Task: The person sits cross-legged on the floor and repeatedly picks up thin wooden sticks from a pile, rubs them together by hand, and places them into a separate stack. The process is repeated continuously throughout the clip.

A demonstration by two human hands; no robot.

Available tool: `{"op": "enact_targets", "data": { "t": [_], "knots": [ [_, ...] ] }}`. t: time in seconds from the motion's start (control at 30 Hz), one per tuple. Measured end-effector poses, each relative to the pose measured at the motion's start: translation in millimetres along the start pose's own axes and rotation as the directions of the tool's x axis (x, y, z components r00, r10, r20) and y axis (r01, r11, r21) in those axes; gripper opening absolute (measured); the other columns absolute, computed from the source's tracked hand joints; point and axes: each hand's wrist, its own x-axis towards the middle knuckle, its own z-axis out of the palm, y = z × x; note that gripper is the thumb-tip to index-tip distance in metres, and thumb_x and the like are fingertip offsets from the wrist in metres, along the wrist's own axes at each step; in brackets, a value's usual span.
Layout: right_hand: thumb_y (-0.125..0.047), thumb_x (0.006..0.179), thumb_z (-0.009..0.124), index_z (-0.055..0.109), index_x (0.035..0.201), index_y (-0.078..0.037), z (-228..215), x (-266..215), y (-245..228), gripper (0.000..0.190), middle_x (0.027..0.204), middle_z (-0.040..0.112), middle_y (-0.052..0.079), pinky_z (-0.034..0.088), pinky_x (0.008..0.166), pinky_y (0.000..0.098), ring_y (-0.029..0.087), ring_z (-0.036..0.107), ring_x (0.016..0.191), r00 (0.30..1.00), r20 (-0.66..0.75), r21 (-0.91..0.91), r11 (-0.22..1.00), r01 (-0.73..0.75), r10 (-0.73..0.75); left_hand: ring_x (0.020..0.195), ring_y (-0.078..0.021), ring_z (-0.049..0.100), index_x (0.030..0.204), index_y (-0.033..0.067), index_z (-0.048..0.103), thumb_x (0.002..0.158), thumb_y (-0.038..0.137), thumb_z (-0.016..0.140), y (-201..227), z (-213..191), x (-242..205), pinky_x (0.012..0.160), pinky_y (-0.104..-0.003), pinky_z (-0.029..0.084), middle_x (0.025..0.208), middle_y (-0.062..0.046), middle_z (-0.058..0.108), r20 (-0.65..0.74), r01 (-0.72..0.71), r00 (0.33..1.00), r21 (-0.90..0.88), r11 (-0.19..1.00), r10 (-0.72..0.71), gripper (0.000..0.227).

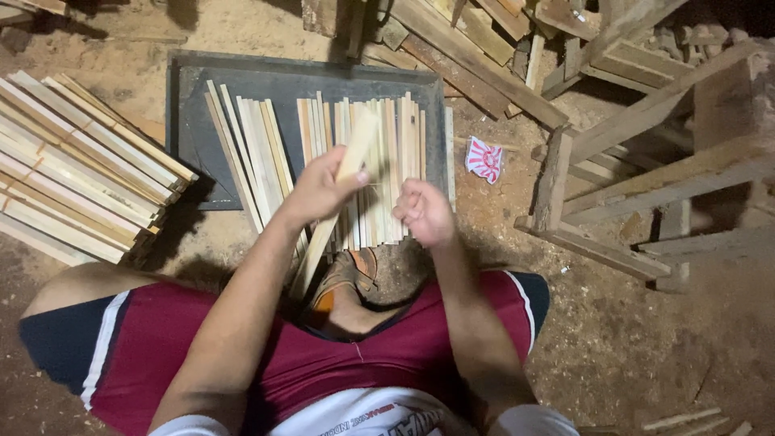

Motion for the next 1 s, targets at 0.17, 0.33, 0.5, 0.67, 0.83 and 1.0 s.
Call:
{"op": "enact_targets", "data": {
  "t": [0.17, 0.33, 0.5, 0.67, 0.83, 1.0],
  "knots": [
    [-0.019, 0.096, 0.062, 0.064, 0.093, -0.01, -20.1, 15.6, -53.6, 0.01, 0.061, 0.051, -0.013, 0.043, 0.054, 0.0177, -0.004, 0.043, 0.045, 0.999, 0.018, 0.118, 0.992, -0.037, 0.036, 0.075, -0.0424, 0.069, 0.111, -0.005, 0.058, 0.099, 0.011, 0.063, -27.1, 25.8, -1.1, 0.064, -0.05, 0.056, 0.083, -0.029, 0.065, 0.182, -0.145, 0.98, 0.376, 0.915, 0.081, 0.021],
    [-0.011, 0.095, 0.066, 0.071, 0.102, 0.007, 45.1, -24.1, -92.0, 0.02, 0.067, 0.051, 0.004, 0.041, 0.045, 0.025, 0.006, 0.04, 0.047, 0.959, -0.088, -0.332, 0.916, 0.226, -0.269, 0.08, -0.0479, 0.069, 0.106, -0.002, 0.053, 0.101, 0.021, 0.055, -37.2, 35.8, 1.8, 0.07, -0.057, 0.056, 0.083, -0.028, 0.064, 0.205, -0.122, 0.979, 0.665, 0.736, -0.023, 0.024],
    [-0.008, 0.097, 0.068, 0.077, 0.109, -0.007, 72.6, -24.7, -25.5, 0.015, 0.075, 0.073, 0.009, 0.051, 0.056, 0.0288, 0.012, 0.063, 0.061, 0.91, 0.174, -0.811, 0.469, 0.349, -0.377, 0.088, -0.05, 0.071, 0.113, -0.0055, 0.046, 0.093, -0.001, 0.053, -32.3, 26.2, 11.8, 0.075, -0.06, 0.056, 0.09, -0.028, 0.067, 0.018, 0.031, 0.999, 0.535, 0.844, -0.049, 0.022],
    [-0.017, 0.095, 0.072, 0.081, 0.111, -0.024, 63.4, -12.1, 20.5, 0.02, 0.09, 0.079, 0.002, 0.058, 0.068, 0.0272, 0.012, 0.074, 0.076, 0.838, 0.165, -0.851, 0.355, 0.388, -0.521, 0.116, -0.0356, 0.06, 0.138, -0.0013, 0.038, 0.085, -0.01, 0.068, -18.9, -6.4, -1.9, 0.1, -0.049, 0.051, 0.122, -0.023, 0.058, -0.054, 0.052, 0.997, 0.026, 0.998, -0.051, 0.061],
    [-0.027, 0.087, 0.085, 0.049, 0.15, -0.009, 90.9, -46.6, 49.1, 0.075, 0.139, 0.059, 0.028, 0.043, 0.115, 0.0548, 0.041, 0.055, 0.133, 0.923, 0.008, -0.688, 0.667, 0.285, -0.386, 0.106, -0.0229, 0.06, 0.132, 0.0023, 0.041, 0.086, -0.011, 0.065, -45.6, -36.5, 11.4, 0.094, -0.038, 0.055, 0.119, -0.01, 0.058, -0.232, 0.062, 0.968, -0.149, 0.987, -0.096, 0.054],
    [-0.023, 0.094, 0.07, 0.064, 0.118, -0.004, 53.2, -30.1, 134.6, 0.032, 0.089, 0.066, 0.02, 0.052, 0.07, 0.0414, 0.029, 0.067, 0.085, 0.934, 0.11, -0.844, 0.465, 0.268, -0.339, 0.08, -0.0154, 0.065, 0.119, 0.0093, 0.053, 0.101, 0.026, 0.068, -23.9, -43.9, 17.8, 0.072, -0.035, 0.058, 0.093, -0.003, 0.063, -0.452, 0.112, 0.881, -0.081, 0.99, -0.137, 0.029]
  ]
}}
